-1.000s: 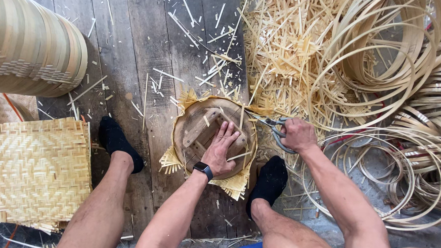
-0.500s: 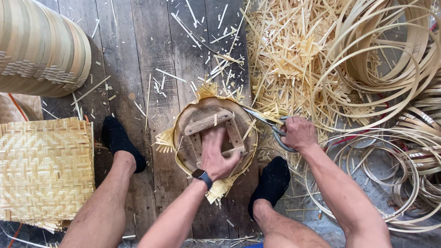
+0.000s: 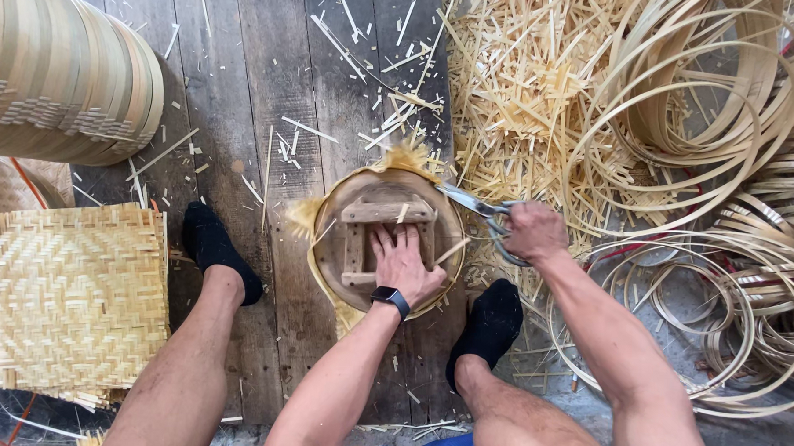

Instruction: The person weaves bamboo strips into a circular base by hand, trims the excess material with scissors, and places the woven component into a wooden mold to shape it.

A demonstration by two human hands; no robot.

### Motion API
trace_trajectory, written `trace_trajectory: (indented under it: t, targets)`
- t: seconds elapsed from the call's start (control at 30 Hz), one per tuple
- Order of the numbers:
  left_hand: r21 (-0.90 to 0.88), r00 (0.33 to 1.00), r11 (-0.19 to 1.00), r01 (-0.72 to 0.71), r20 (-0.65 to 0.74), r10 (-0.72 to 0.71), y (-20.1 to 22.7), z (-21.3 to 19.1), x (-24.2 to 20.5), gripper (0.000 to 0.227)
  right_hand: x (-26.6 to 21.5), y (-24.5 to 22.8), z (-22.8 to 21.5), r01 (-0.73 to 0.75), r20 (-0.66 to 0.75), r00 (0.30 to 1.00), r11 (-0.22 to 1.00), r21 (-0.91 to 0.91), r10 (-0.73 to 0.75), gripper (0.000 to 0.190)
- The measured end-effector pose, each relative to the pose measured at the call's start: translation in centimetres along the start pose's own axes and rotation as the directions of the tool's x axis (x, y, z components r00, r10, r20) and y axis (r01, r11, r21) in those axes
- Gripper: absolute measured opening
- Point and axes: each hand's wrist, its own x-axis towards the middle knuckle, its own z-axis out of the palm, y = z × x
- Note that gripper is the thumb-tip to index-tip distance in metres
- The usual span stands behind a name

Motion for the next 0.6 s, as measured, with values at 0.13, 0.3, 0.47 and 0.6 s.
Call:
trace_trajectory:
  t: [0.13,0.3,0.47,0.6]
  targets:
    - [0.072,0.997,0.994,-0.081,0.015,0.08,0.0,0.0,-0.2,0.11,-0.8,-0.1,-0.6,0.068,-0.296,0.952,0.997,-0.044,-0.078,0.033]
    - [0.056,0.997,0.996,-0.065,0.045,0.063,0.1,-0.3,-0.2,0.11,2.3,-4.4,-1.1,0.045,-0.533,0.838,0.989,-0.142,-0.115,0.033]
    - [0.097,0.98,0.98,-0.172,0.119,0.16,-0.7,-1.6,-0.7,0.107,0.5,-1.1,0.1,0.007,-0.057,0.998,0.999,-0.042,-0.01,0.031]
    - [0.138,0.958,0.958,-0.252,0.176,0.226,-1.1,-2.2,-1.0,0.102,-0.8,0.4,-0.2,-0.006,-0.109,0.994,0.999,-0.044,0.001,0.027]
